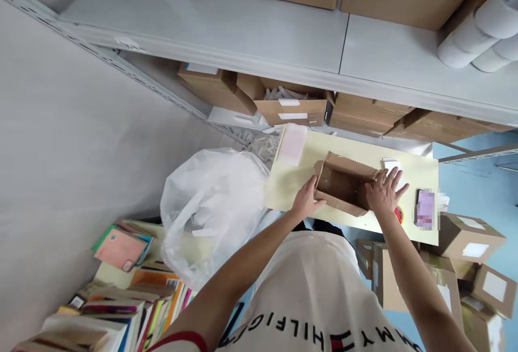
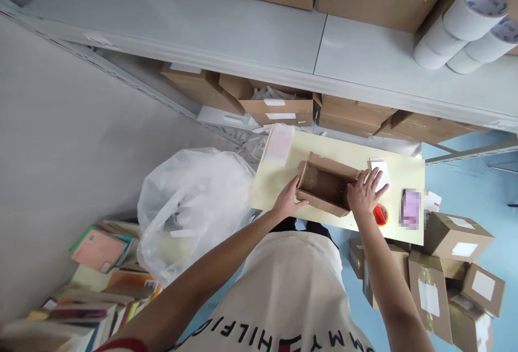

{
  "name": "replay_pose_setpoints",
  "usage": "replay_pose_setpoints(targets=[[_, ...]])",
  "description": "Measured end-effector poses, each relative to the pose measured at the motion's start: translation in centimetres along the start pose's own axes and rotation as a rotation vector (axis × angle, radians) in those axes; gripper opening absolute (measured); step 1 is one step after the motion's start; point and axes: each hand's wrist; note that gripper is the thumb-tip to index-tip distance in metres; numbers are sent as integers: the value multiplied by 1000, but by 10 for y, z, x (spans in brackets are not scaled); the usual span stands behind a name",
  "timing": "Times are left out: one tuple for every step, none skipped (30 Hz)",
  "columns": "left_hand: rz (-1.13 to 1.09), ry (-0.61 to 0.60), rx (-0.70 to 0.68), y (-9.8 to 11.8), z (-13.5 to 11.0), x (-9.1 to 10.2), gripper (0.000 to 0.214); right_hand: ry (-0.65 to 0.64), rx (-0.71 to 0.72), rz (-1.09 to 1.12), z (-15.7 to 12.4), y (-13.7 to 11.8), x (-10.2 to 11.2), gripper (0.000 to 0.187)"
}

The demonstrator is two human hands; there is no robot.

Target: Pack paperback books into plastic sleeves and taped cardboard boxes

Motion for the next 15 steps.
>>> replay_pose_setpoints(targets=[[-1,-14,-10,-1,-1,1,95,32,-20,-18,-5,-7,8,74],[-6,-25,-21,-2,-2,2,95,69,-38,-26,-10,-14,16,77],[-16,-32,-34,-3,-3,2,95,106,-47,-22,-17,-22,22,79],[-30,-37,-50,-4,-4,2,96,133,-33,-7,-24,-30,27,80],[-47,-42,-65,-5,-6,3,96,136,17,18,-32,-40,30,79],[-65,-49,-77,-6,-7,4,96,106,105,48,-40,-50,30,75],[-83,-60,-87,-9,-8,6,96,43,220,81,-48,-62,28,71],[-99,-79,-99,-12,-9,9,98,-42,341,110,-55,-74,23,66],[-115,-109,-123,-18,-9,14,101,-138,451,131,-60,-86,16,62],[-127,-147,-158,-25,-9,20,105,-231,539,144,-64,-97,7,60],[-136,-186,-200,-34,-7,27,108,-308,595,150,-67,-107,-2,59],[-138,-219,-236,-45,-4,35,108,-363,623,154,-67,-115,-12,59],[-130,-232,-251,-57,0,44,102,-395,635,160,-67,-121,-21,59],[-109,-216,-230,-70,7,53,91,-411,637,170,-66,-125,-28,57],[-72,-168,-164,-82,15,61,78,-413,635,187,-65,-128,-35,55]])
Point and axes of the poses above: each hand's wrist, its own z-axis towards the middle knuckle, its own x-axis out of the back of the hand, y = z × x, and after that the axes turned 12 degrees about -x, right-handed
